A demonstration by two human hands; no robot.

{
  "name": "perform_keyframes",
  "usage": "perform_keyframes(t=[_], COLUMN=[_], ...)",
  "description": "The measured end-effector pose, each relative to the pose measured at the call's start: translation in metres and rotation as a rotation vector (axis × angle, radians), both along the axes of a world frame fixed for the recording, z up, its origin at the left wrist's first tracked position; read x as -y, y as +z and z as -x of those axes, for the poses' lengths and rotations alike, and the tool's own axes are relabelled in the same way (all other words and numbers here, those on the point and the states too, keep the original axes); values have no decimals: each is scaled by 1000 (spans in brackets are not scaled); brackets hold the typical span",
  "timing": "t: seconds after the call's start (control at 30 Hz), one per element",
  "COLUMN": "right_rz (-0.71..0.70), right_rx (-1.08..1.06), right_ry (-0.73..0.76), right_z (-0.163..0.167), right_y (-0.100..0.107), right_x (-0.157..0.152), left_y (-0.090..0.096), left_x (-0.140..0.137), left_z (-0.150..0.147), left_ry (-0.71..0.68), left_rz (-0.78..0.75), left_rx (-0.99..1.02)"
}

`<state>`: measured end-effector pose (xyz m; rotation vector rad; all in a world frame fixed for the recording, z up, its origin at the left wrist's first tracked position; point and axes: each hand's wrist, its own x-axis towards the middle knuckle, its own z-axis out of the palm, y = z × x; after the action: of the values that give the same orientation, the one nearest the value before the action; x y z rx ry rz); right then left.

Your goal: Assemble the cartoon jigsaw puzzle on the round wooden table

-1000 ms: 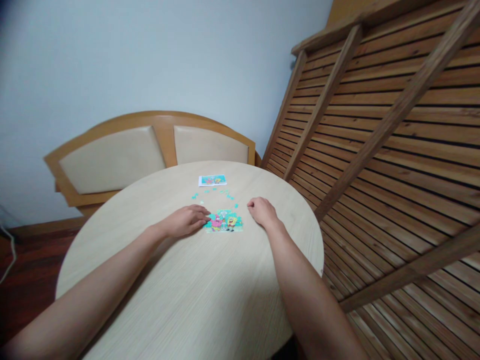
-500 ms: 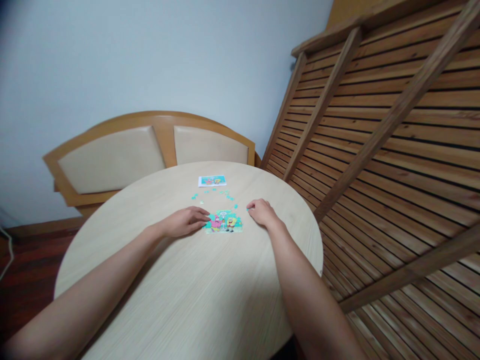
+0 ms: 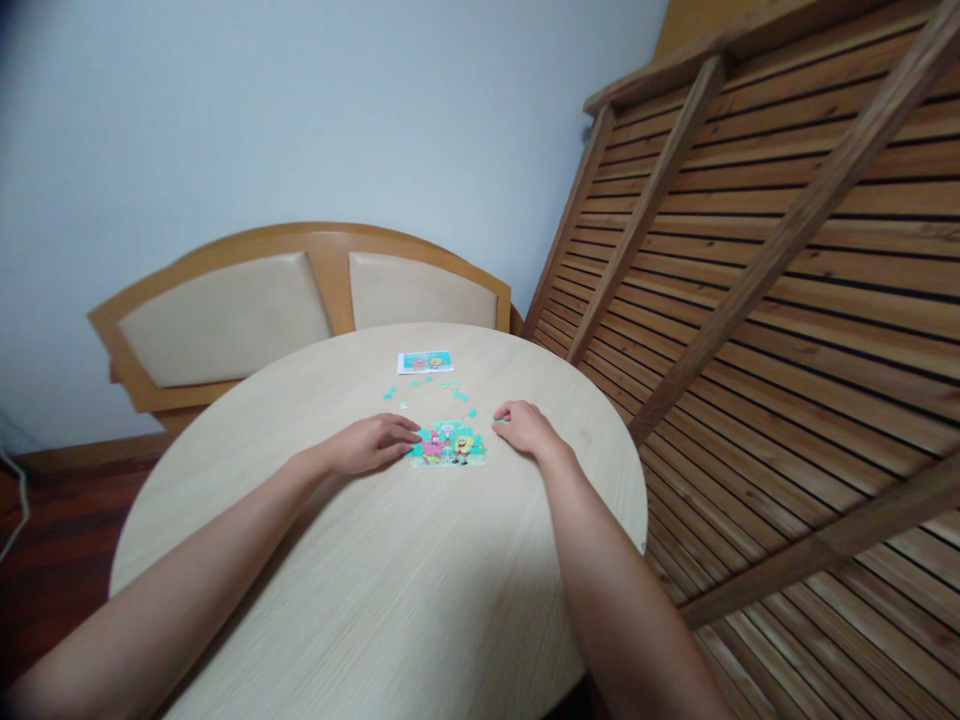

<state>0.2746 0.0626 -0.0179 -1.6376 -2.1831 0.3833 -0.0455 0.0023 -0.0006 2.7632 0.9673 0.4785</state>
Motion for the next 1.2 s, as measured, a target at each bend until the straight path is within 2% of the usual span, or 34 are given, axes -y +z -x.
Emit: perform_keyframes(t=[0.2,0.37,0.47,0.53,0.67,0.8,0.97,1.2], right_rz=[14,-3,18,38,161,319,330,395], right_rx=[-17,-63,-151,-284,-688,-881,-938,-947], right_ry=[23,-20,-6,41,159,254,363,389], right_z=[-1,0,6,15,40,63,78,81], right_y=[1,-1,0,2,9,14,14,14], right_x=[1,3,5,7,16,29,38,39], left_y=[0,-1,1,3,7,6,1,-4], left_x=[0,0,1,2,6,9,9,3], left_z=[0,-1,-1,-2,-9,-23,-39,-39], left_ry=[1,3,15,45,171,266,271,291], left_rz=[0,5,7,11,77,222,373,455], left_rx=[0,5,7,26,161,372,611,692])
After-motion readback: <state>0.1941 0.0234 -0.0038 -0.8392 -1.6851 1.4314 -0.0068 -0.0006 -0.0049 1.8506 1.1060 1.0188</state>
